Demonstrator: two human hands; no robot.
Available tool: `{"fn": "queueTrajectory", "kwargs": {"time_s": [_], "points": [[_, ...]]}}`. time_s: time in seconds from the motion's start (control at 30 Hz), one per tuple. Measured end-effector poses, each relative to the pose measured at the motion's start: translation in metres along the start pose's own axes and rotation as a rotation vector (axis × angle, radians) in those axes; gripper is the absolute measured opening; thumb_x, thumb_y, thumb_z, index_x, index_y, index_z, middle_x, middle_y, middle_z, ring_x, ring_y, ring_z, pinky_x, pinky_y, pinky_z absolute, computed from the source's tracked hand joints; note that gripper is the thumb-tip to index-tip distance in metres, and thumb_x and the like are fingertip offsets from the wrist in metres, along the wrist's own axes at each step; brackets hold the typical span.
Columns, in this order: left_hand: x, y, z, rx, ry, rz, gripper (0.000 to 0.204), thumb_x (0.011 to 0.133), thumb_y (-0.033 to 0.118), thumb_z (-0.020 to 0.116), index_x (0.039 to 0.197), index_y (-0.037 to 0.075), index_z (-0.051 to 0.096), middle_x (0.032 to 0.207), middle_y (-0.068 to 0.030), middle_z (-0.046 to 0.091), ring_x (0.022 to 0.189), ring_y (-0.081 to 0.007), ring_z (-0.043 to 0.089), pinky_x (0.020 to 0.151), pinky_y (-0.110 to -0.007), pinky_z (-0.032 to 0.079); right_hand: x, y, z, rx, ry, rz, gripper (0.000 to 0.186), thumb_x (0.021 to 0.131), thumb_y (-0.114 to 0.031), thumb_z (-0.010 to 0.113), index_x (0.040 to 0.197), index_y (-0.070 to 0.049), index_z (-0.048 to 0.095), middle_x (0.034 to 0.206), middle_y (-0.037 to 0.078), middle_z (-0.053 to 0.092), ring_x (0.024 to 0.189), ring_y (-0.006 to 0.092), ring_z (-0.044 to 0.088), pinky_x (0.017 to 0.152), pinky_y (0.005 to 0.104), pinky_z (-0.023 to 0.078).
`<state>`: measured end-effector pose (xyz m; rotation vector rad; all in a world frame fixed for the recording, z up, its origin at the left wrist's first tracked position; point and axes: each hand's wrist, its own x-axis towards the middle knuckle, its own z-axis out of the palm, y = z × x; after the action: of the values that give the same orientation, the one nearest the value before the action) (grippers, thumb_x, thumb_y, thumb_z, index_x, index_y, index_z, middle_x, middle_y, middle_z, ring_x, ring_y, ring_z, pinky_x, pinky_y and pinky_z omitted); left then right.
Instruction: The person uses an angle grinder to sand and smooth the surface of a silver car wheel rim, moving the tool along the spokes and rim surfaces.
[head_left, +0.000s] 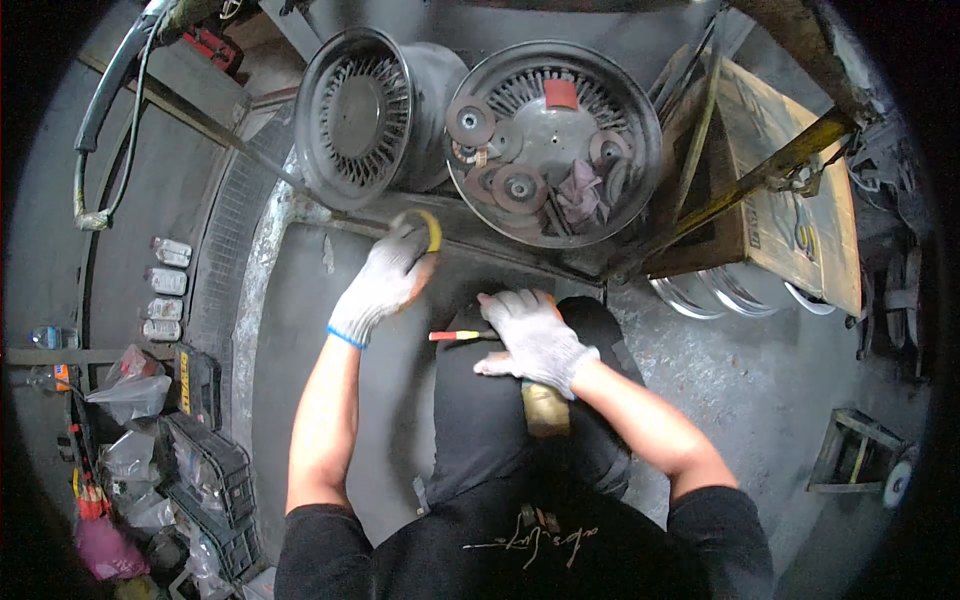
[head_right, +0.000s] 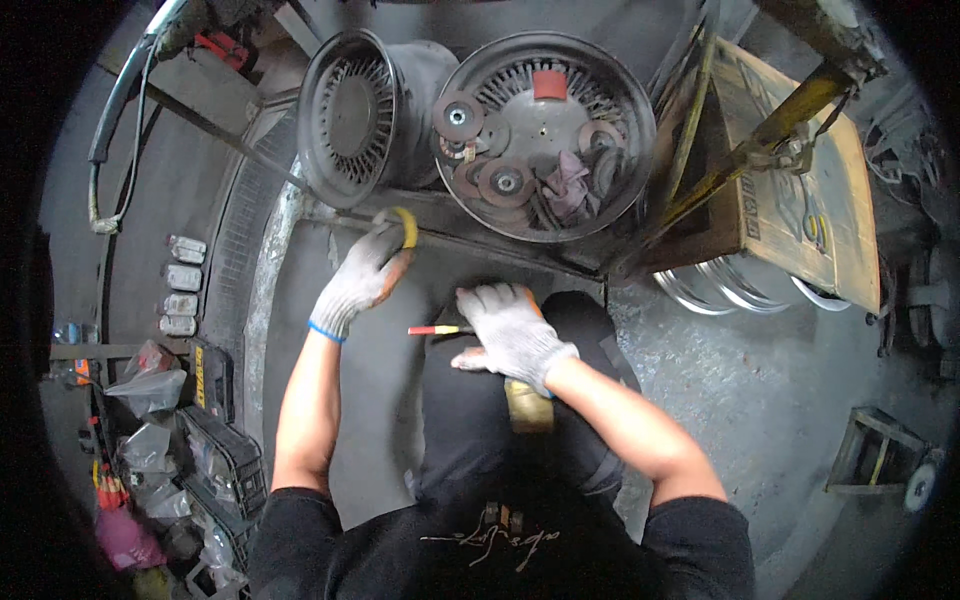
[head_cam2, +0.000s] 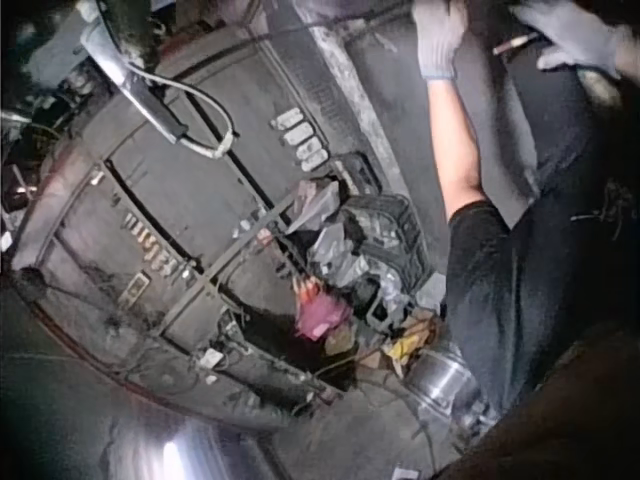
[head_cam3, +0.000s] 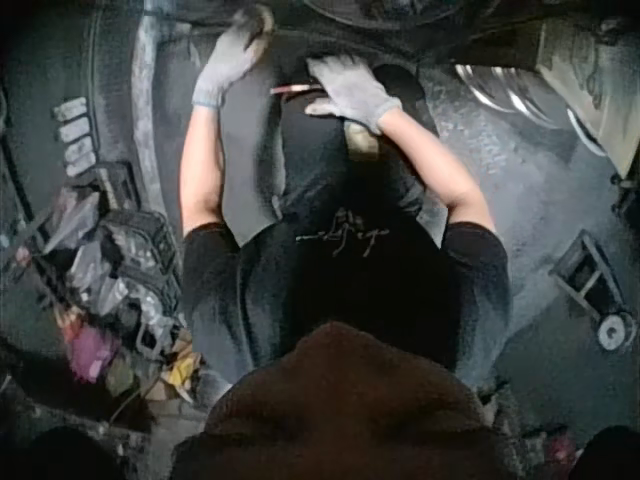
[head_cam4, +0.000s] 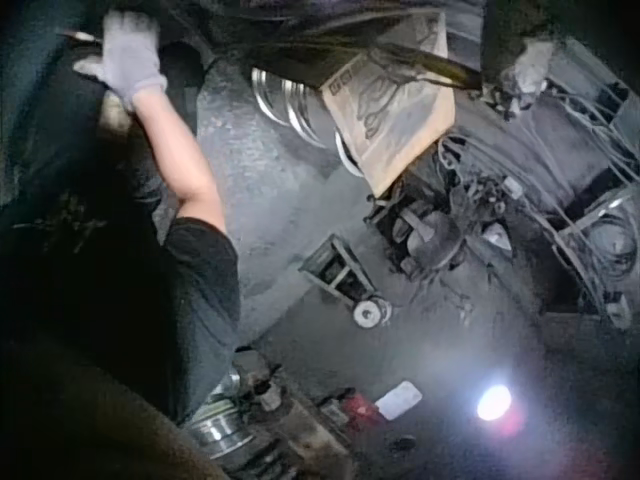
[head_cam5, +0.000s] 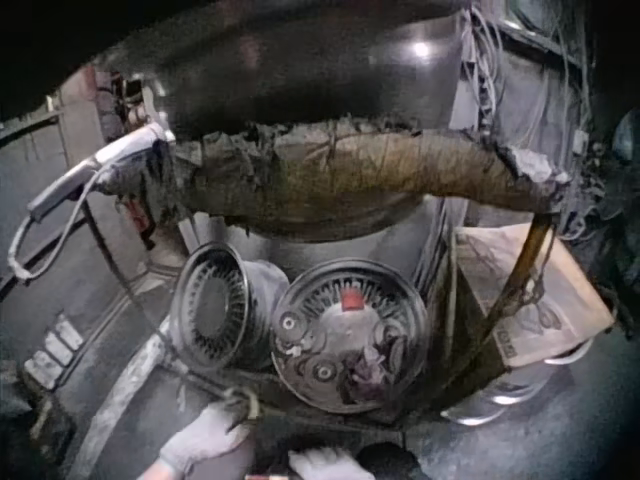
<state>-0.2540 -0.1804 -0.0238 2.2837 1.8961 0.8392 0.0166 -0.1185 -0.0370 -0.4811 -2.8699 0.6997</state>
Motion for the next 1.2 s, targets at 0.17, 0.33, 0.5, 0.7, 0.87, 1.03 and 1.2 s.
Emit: {"fn": "queueTrajectory", "kwargs": {"time_s": [0.17,0.33,0.5,0.7,0.87,1.03,1.2], "points": [[0.109,0.008,0.033,-0.045,-0.258,-0.196,0.045,0.088,0.031,0.069,0.118,-0.001,0.063,0.114,-0.0272,0.063,0.112,-0.0451,0.058,0.097,-0.050,0.046,-0.038,0.008,0.005,0.030,0.158,0.160,0.077,0.076,-0.056,0.075,0.131,-0.006,0.056,0.122,0.018,0.059,0.111,0.0381,0.055,0.098,0.0484,0.042],[0.159,0.002,0.064,0.216,-0.178,-0.058,0.050,0.085,0.034,0.071,0.121,0.000,0.063,0.120,-0.0255,0.063,0.118,-0.0424,0.056,0.102,-0.049,0.042,-0.030,0.002,0.017,-0.015,0.177,0.196,0.066,0.079,-0.053,0.072,0.124,-0.007,0.059,0.119,0.016,0.060,0.109,0.0365,0.055,0.096,0.0491,0.042],[0.134,0.060,0.025,-0.128,-0.036,-0.019,0.048,0.084,0.040,0.070,0.113,0.003,0.067,0.109,-0.0234,0.067,0.106,-0.0417,0.062,0.095,-0.051,0.046,-0.031,0.006,0.020,0.021,0.221,0.126,0.046,0.081,-0.046,0.071,0.109,-0.011,0.062,0.109,0.013,0.059,0.102,0.0344,0.055,0.093,0.0482,0.041],[-0.008,0.089,0.000,0.309,-0.765,0.063,0.028,0.087,0.036,0.064,0.089,0.008,0.065,0.081,-0.0137,0.066,0.084,-0.0328,0.067,0.078,-0.046,0.050,-0.006,-0.003,0.025,-0.029,0.167,-0.012,0.036,0.079,-0.036,0.073,0.104,-0.011,0.064,0.099,0.012,0.062,0.100,0.0343,0.056,0.093,0.0473,0.042],[-0.051,0.090,0.036,0.664,-0.629,0.151,0.014,0.086,0.022,0.057,0.085,0.010,0.062,0.074,-0.0080,0.063,0.071,-0.0255,0.063,0.090,-0.050,0.046,0.017,0.014,0.027,-0.011,0.021,-0.156,0.027,0.082,-0.033,0.072,0.094,-0.010,0.067,0.091,0.012,0.066,0.096,0.0336,0.061,0.091,0.0455,0.044],[-0.048,0.093,0.063,0.755,-0.578,0.136,0.014,0.086,0.017,0.056,0.088,0.006,0.064,0.073,-0.0085,0.063,0.077,-0.0272,0.065,0.107,-0.057,0.038,0.053,0.056,0.014,0.371,-0.528,-0.104,0.028,0.081,-0.033,0.071,0.092,-0.007,0.070,0.084,0.016,0.070,0.084,0.0355,0.068,0.074,0.0465,0.050],[-0.037,0.096,0.023,0.604,-0.389,-0.126,0.064,0.073,0.034,0.077,0.127,0.006,0.059,0.106,-0.0107,0.066,0.105,-0.0279,0.062,0.108,-0.053,0.038,0.052,0.056,0.005,0.429,-0.614,-0.101,0.035,0.084,-0.034,0.069,0.097,-0.002,0.065,0.089,0.017,0.069,0.084,0.0348,0.065,0.077,0.0431,0.049]]}}
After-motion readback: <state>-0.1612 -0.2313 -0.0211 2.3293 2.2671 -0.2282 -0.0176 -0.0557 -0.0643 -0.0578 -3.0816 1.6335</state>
